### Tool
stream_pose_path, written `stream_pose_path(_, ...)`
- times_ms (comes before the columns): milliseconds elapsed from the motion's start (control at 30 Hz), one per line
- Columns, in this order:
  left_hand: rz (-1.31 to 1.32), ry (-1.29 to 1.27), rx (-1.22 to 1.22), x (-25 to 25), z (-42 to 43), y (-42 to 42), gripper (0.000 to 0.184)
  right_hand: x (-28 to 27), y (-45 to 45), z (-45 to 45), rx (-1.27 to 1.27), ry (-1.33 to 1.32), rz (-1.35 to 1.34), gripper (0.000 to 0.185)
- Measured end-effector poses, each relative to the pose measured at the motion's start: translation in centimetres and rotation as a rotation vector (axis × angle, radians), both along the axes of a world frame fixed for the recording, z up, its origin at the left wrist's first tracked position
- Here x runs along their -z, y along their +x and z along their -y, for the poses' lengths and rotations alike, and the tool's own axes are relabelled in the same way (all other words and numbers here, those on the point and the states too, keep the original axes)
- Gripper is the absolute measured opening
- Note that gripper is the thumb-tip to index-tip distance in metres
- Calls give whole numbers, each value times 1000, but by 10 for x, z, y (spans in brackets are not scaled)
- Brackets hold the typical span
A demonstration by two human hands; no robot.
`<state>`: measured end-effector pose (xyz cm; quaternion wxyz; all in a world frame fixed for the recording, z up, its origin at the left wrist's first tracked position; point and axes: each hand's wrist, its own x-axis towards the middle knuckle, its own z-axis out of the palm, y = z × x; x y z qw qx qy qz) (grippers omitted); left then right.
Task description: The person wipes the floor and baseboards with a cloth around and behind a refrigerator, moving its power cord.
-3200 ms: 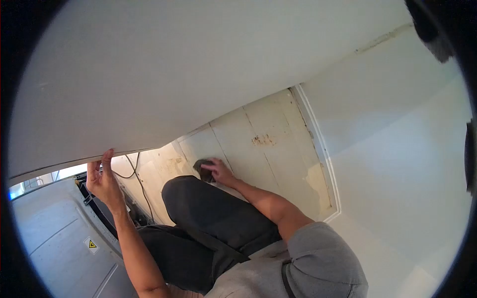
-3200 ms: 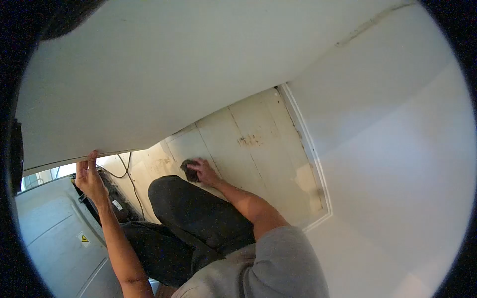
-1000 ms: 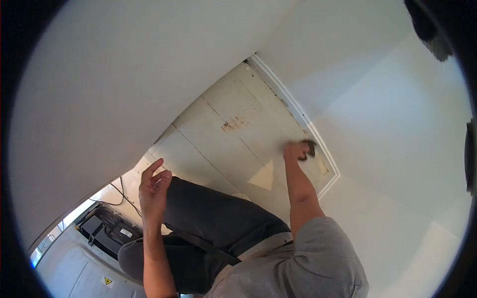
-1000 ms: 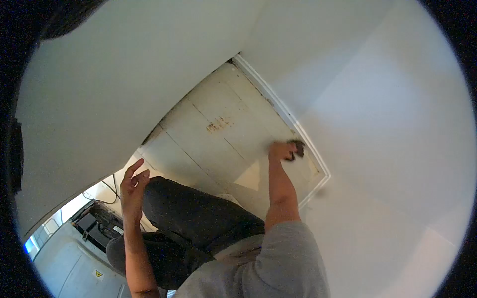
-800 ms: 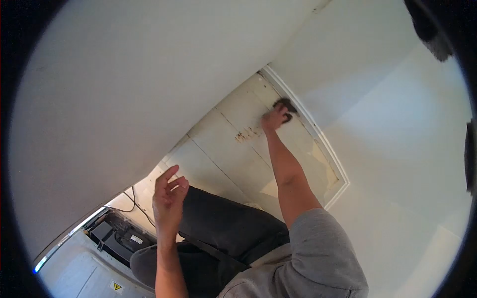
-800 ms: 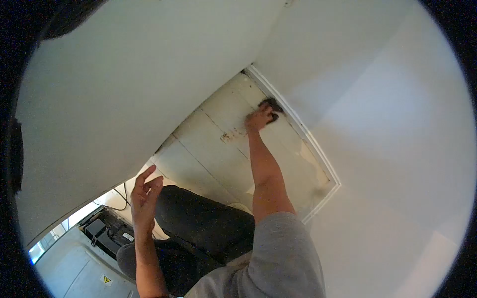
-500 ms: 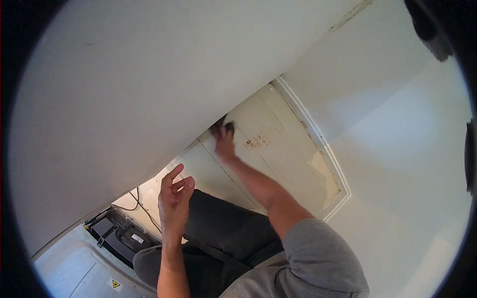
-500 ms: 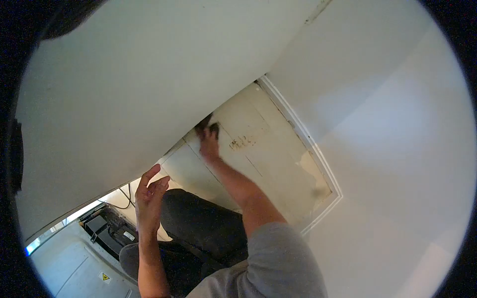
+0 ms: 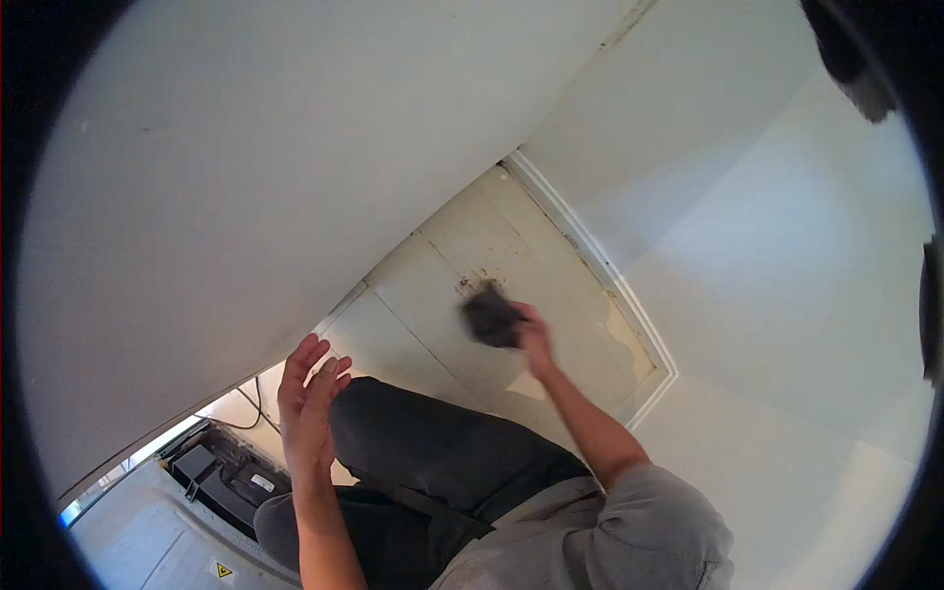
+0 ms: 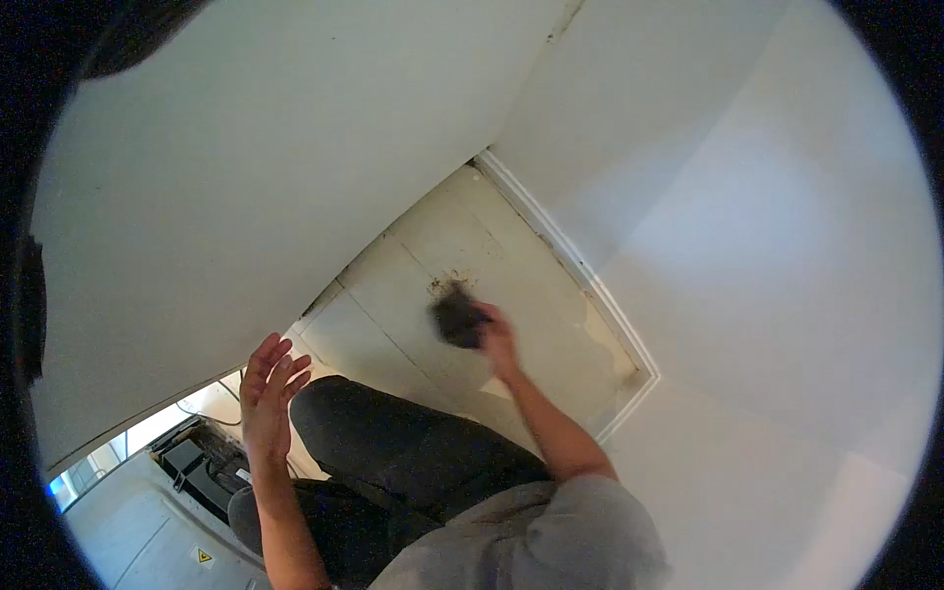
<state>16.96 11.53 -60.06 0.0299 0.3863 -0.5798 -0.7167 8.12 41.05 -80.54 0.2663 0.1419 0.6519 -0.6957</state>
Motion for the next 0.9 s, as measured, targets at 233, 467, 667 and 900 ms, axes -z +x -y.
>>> stream_pose_path(233, -2, -48, -21, -1, 5, 7, 37, 112, 1, -187, 280, 1751, 5, 54)
stream_pose_path(467, -8, -51, 66, -7, -5, 1, 36, 95, -124, -2, -497, 1870, -230, 58)
stream_pose_path(667, -2, -72, 117, -5, -3, 5, 37, 66, -117, 102, -666, 873, -554, 35)
stream_pose_path(900, 41, -146, 129, -8, 3, 12, 35, 40, -178, -11, -575, 1528, -1002, 29)
